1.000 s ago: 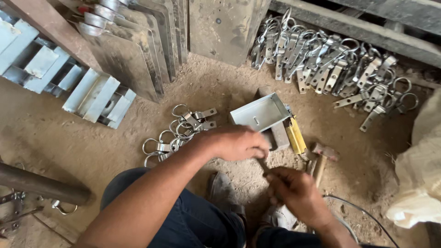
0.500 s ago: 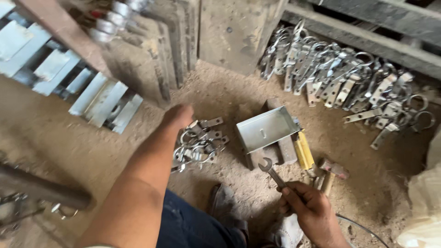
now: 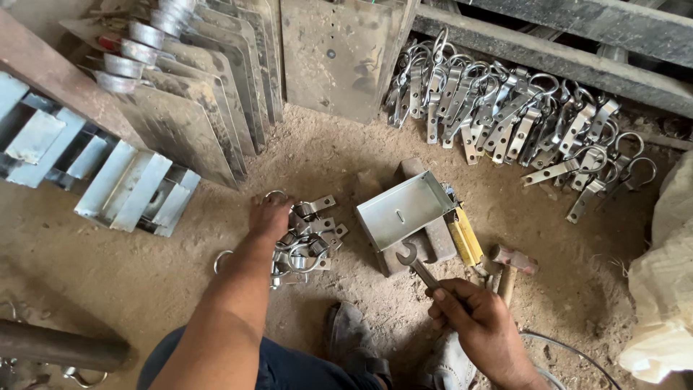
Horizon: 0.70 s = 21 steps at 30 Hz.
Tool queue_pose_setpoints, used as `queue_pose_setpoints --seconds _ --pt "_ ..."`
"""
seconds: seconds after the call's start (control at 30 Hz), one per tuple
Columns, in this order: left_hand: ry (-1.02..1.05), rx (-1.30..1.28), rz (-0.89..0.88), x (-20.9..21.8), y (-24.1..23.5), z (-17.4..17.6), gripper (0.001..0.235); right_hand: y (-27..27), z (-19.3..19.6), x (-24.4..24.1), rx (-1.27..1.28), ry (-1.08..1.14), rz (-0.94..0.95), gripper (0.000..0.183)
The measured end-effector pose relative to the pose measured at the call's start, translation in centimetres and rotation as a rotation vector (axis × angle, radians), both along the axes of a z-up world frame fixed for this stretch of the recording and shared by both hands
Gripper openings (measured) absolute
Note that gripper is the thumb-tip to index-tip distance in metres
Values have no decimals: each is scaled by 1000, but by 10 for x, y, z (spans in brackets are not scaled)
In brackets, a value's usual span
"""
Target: The person assembles metal clamp components by threading a pin through a U-bolt and bracket, tightening the connection using a wrench, and finally spot-welding the assembly together.
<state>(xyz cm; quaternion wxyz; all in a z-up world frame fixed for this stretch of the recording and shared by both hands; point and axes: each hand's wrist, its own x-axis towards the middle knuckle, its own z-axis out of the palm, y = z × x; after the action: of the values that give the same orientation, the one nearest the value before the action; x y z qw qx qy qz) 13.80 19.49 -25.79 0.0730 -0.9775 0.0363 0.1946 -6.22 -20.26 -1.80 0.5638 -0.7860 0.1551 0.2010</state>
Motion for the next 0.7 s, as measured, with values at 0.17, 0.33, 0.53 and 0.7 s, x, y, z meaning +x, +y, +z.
queue_pose_setpoints --seconds 0.17,0.33,0.53,0.7 --pt "-21 -79 -47 2 7 8 59 6 14 14 -33 -84 79 25" --pt "-17 -12 -41 -4 2 39 62 4 8 15 240 -180 -34 23" --pt "-236 -312 247 8 5 77 61 -8 12 2 258 -195 -140 25" --pt "-738 -1043 302 20 -27 169 49 -8 18 -1 333 -179 -206 27"
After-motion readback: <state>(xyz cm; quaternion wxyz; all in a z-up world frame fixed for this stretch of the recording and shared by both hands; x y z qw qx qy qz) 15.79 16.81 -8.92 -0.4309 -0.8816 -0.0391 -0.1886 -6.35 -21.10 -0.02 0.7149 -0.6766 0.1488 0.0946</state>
